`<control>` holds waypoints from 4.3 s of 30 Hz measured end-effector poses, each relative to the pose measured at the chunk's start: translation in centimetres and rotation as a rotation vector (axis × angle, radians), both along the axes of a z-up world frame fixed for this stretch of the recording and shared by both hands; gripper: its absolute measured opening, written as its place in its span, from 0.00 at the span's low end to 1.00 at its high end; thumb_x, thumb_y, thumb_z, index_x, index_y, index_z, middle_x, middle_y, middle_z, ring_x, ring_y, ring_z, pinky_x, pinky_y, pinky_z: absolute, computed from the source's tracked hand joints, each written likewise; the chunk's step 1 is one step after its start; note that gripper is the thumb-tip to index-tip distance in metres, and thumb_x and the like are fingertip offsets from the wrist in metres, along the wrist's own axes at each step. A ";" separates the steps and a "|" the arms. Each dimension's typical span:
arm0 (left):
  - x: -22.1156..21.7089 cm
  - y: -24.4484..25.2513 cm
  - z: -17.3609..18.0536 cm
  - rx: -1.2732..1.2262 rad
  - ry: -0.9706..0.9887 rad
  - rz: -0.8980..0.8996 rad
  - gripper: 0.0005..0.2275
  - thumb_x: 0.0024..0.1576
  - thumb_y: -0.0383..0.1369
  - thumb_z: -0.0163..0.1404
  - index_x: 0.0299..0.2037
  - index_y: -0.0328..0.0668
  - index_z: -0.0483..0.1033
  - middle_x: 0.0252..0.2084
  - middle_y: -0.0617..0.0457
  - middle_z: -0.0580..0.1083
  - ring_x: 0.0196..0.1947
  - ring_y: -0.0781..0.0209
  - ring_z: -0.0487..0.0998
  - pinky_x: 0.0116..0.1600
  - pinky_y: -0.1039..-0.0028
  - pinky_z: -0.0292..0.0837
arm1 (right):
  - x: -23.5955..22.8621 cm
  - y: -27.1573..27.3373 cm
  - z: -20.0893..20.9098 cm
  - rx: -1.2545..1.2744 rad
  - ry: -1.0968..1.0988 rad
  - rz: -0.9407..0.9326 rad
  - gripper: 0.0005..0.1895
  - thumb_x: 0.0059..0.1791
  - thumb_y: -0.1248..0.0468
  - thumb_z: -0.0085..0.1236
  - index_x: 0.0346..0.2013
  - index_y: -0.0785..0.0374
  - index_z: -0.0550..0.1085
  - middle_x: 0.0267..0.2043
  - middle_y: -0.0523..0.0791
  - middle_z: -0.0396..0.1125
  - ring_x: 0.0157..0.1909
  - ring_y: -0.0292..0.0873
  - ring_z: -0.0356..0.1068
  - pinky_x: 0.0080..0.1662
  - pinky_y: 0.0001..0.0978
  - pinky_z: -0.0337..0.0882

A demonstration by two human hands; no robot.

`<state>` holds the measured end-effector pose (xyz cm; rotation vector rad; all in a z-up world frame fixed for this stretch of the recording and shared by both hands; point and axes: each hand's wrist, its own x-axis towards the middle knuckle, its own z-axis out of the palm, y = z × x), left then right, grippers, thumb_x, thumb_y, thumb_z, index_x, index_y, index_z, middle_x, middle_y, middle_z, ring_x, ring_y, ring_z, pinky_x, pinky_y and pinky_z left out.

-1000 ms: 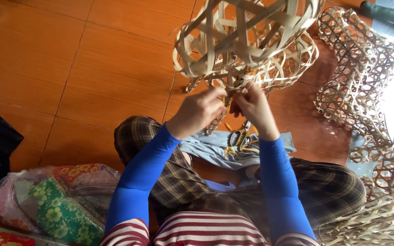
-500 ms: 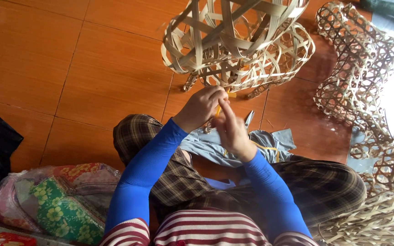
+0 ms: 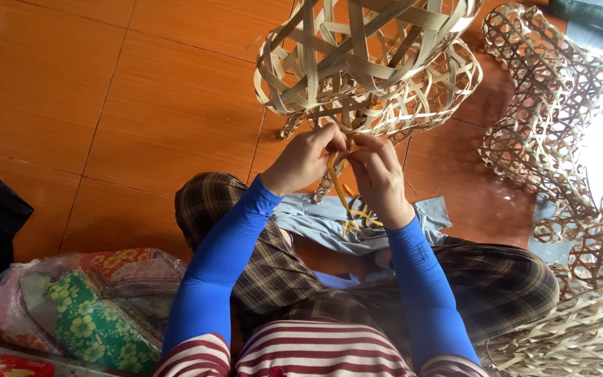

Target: The recorder is weaving and tying together sections of a large bamboo structure using ribbon and scissors.

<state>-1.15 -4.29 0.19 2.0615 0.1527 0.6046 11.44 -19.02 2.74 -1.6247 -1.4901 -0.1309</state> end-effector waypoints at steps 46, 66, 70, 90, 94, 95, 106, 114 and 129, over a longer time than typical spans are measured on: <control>-0.8 2.4 -1.5 0.003 -0.022 -0.109 0.05 0.61 0.22 0.53 0.45 0.37 0.74 0.42 0.49 0.78 0.42 0.57 0.82 0.47 0.71 0.81 | -1.2 1.6 -2.7 0.123 1.082 0.234 0.03 0.59 0.75 0.43 0.42 0.66 0.64 0.41 0.47 0.69 0.25 0.33 0.63 0.26 0.24 0.64; -0.2 1.2 0.8 0.203 -0.129 0.125 0.08 0.57 0.18 0.57 0.43 0.35 0.74 0.41 0.47 0.76 0.41 0.49 0.80 0.46 0.65 0.76 | -0.5 1.5 -1.2 -0.053 -0.081 0.112 0.08 0.50 0.77 0.57 0.42 0.69 0.68 0.50 0.51 0.66 0.42 0.51 0.69 0.45 0.40 0.72; -0.2 1.2 0.2 0.275 -0.172 0.157 0.08 0.58 0.18 0.57 0.44 0.33 0.73 0.43 0.46 0.76 0.44 0.48 0.79 0.50 0.64 0.76 | -1.5 1.4 -2.8 0.066 0.162 0.058 0.08 0.48 0.79 0.59 0.39 0.70 0.71 0.49 0.54 0.63 0.43 0.46 0.68 0.44 0.33 0.72; 0.5 1.1 -0.7 0.482 -0.236 0.216 0.07 0.56 0.24 0.59 0.44 0.39 0.79 0.43 0.51 0.78 0.43 0.57 0.79 0.49 0.67 0.77 | 0.0 2.2 -3.1 0.207 -0.093 0.018 0.20 0.50 0.83 0.56 0.56 0.70 0.69 0.49 0.55 0.71 0.45 0.55 0.75 0.46 0.41 0.77; 0.7 0.7 -0.1 0.250 -0.224 0.235 0.05 0.59 0.25 0.59 0.43 0.39 0.79 0.41 0.52 0.79 0.42 0.57 0.80 0.48 0.68 0.78 | -0.2 2.6 -2.4 0.174 -0.170 -0.025 0.17 0.47 0.79 0.61 0.49 0.68 0.70 0.39 0.51 0.69 0.38 0.54 0.71 0.42 0.43 0.72; 0.8 0.5 0.2 0.190 -0.229 0.251 0.04 0.60 0.26 0.59 0.44 0.39 0.79 0.41 0.52 0.79 0.42 0.57 0.81 0.47 0.69 0.78 | -0.1 2.7 -2.2 0.155 -0.209 -0.046 0.16 0.47 0.78 0.63 0.48 0.67 0.71 0.36 0.49 0.68 0.36 0.53 0.69 0.40 0.43 0.69; 1.5 -1.4 -1.5 0.001 -0.221 0.414 0.13 0.63 0.24 0.55 0.56 0.39 0.69 0.44 0.51 0.79 0.44 0.58 0.83 0.47 0.72 0.80 | 0.1 3.4 -2.3 0.169 -0.366 -0.154 0.15 0.49 0.73 0.66 0.51 0.68 0.77 0.26 0.44 0.67 0.29 0.43 0.69 0.34 0.36 0.67; 1.5 -2.8 -1.7 0.139 -0.295 0.553 0.21 0.60 0.18 0.55 0.62 0.37 0.66 0.46 0.50 0.79 0.46 0.55 0.83 0.51 0.70 0.79 | -0.1 3.4 -2.7 0.140 -0.316 -0.122 0.14 0.50 0.74 0.65 0.50 0.71 0.77 0.28 0.46 0.70 0.28 0.43 0.71 0.34 0.34 0.69; 1.4 -1.2 -5.3 0.556 -0.134 0.568 0.10 0.60 0.25 0.56 0.50 0.35 0.72 0.44 0.45 0.74 0.43 0.51 0.80 0.48 0.65 0.78 | -0.7 3.6 -2.5 -0.106 0.778 0.102 0.08 0.56 0.75 0.52 0.49 0.73 0.74 0.39 0.45 0.76 0.38 0.33 0.76 0.41 0.24 0.78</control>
